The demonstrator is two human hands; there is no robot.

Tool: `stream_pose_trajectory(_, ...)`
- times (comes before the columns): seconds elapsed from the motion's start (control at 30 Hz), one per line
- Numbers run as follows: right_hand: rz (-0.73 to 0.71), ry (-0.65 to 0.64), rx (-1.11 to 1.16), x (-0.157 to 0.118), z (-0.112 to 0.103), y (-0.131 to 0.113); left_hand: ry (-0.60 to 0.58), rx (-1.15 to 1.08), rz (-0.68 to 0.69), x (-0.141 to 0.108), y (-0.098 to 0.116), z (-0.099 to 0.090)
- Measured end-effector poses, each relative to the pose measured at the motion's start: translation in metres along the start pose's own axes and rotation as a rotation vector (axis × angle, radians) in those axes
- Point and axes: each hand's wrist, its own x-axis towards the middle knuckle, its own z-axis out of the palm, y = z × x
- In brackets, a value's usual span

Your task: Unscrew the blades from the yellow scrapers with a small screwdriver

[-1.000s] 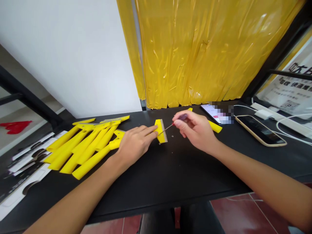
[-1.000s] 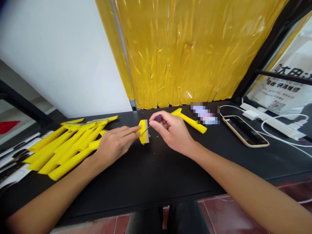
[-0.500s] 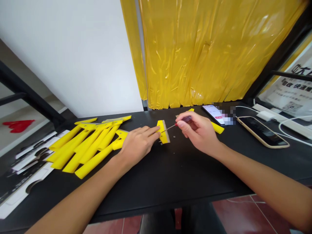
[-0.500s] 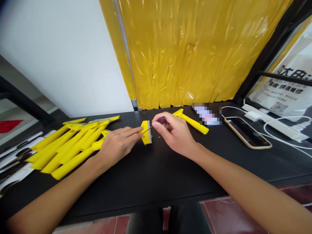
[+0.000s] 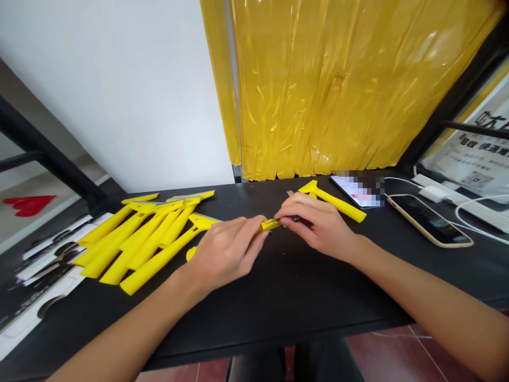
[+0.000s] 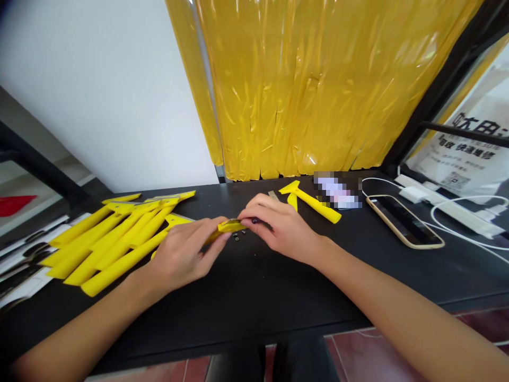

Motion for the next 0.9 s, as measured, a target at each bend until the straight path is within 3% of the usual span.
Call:
stream_pose_trajectory(0.07,-0.012,-0.008,0.043,-0.001,-0.001,0.000,-0.030,-0.094,-0.063,0.003,0.007,-0.006)
stream_pose_trajectory(0.23,0.063,-0.004,0.030,-0.004,-0.002,-0.007,-0.275,-0.545,-0.398,0.015,0.019,-0.015)
stream_pose_trajectory(0.4,0.462,0.246,0.049,-0.001,-0.004,0.007,-0.341,-0.996,-0.731,0.022,0.012,-0.015)
stream_pose_trajectory(0.47,0.597,0.269,0.020,-0.001,-0.005,0.023,-0.351,-1.105,-0.857,0.024,0.006,-0.013)
stream_pose_trajectory(0.67,0.761,-0.071,-0.346,-0.012,-0.003,0.062,-0.304,-1.222,-1.168,0.025,-0.012,-0.004)
stream_pose_trajectory(0.8,0.748,-0.105,-0.367,-0.014,0.003,0.071,-0.234,-1.262,-1.212,0.024,-0.024,-0.002)
stream_pose_trajectory(0.9,0.710,-0.070,-0.371,-0.006,-0.001,0.064,-0.211,-1.270,-1.220,0.025,-0.028,-0.001)
